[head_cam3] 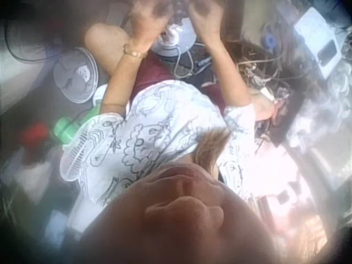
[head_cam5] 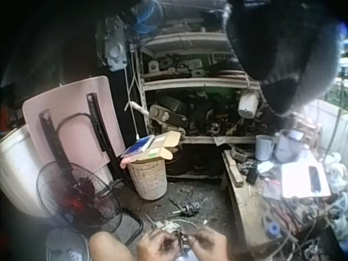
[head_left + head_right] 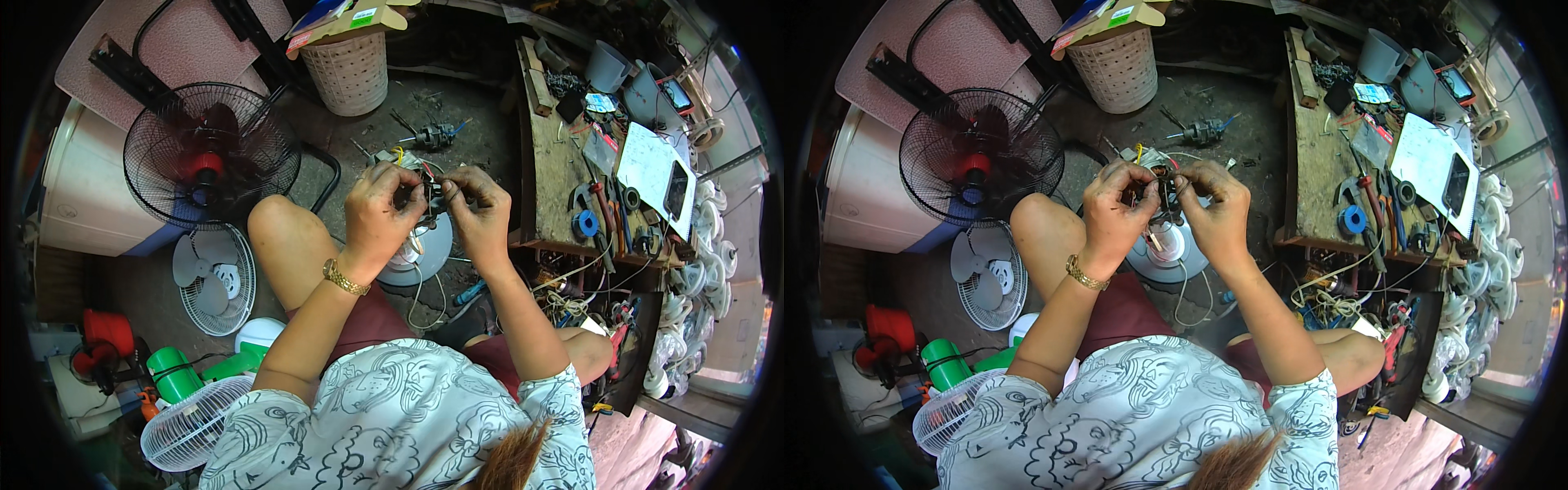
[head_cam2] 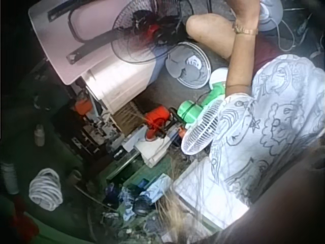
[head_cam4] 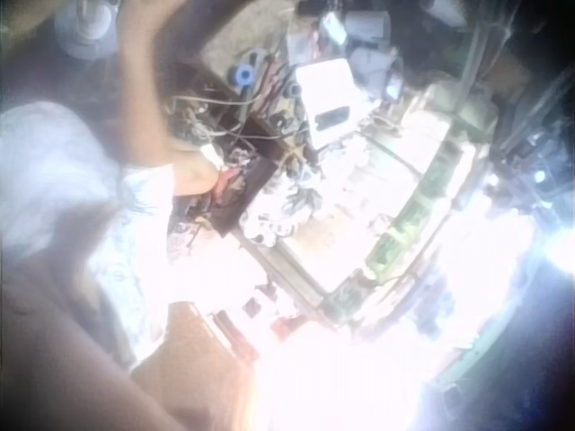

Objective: The person repairs an electric fan motor by hand and with a soldering iron, twisting wires together, applying solder to the connections, and cutting wire with pliers.

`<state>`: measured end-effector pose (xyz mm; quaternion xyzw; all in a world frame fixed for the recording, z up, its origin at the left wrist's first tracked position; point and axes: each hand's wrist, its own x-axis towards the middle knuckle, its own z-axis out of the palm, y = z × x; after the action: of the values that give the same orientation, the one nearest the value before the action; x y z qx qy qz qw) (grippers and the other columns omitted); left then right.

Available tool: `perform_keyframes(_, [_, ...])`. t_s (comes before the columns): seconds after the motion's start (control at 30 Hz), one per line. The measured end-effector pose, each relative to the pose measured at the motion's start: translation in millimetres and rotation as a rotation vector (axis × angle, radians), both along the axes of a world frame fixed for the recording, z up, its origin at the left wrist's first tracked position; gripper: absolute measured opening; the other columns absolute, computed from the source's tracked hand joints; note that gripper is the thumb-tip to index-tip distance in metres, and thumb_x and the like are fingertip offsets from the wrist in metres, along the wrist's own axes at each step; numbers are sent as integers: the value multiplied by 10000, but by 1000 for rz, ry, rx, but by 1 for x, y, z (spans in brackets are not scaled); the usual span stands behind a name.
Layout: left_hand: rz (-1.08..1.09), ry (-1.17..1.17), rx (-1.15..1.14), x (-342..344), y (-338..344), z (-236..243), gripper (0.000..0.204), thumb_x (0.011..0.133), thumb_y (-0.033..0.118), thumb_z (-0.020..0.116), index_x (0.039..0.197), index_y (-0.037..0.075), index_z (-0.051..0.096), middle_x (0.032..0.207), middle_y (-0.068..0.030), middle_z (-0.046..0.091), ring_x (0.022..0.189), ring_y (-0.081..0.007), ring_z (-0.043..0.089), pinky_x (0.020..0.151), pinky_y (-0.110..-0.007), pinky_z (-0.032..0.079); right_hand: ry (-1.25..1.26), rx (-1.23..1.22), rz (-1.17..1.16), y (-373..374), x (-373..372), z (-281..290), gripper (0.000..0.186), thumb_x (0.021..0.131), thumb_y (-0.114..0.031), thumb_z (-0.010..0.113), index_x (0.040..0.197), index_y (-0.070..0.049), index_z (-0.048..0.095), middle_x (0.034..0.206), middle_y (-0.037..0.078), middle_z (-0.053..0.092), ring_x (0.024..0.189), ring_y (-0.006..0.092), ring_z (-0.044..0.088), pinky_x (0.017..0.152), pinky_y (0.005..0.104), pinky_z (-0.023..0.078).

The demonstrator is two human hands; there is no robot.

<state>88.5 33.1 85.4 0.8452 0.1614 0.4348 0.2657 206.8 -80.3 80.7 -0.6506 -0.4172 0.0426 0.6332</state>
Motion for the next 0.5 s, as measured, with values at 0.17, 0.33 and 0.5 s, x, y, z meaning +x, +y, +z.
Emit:
perform_keyframes(0.17, [-35,31,-246,-2,1,6,86,807,2,742,865,-12,680,791,-77,672,606,-140,621,568,-274,475,-44,63,-20,-3,-12,-12,110,838,49,706,946,38,714,913,121,717,727,188,670,669,297,527])
perform_keyframes(0.33, [-17,103,-232,-5,-2,16,100,791,46,759,862,11,697,831,-99,700,637,-222,654,572,-334,502,-89,22,-40,0,-18,-2,143,814,41,736,954,20,713,918,128,705,763,215,704,687,309,550])
perform_keyframes(0.5, [-51,129,-327,-7,2,21,81,815,23,740,878,-14,704,789,-83,700,631,-150,662,563,-280,504,-141,54,-41,1,-19,-11,227,752,26,774,972,-11,730,956,131,696,800,248,705,700,336,559])
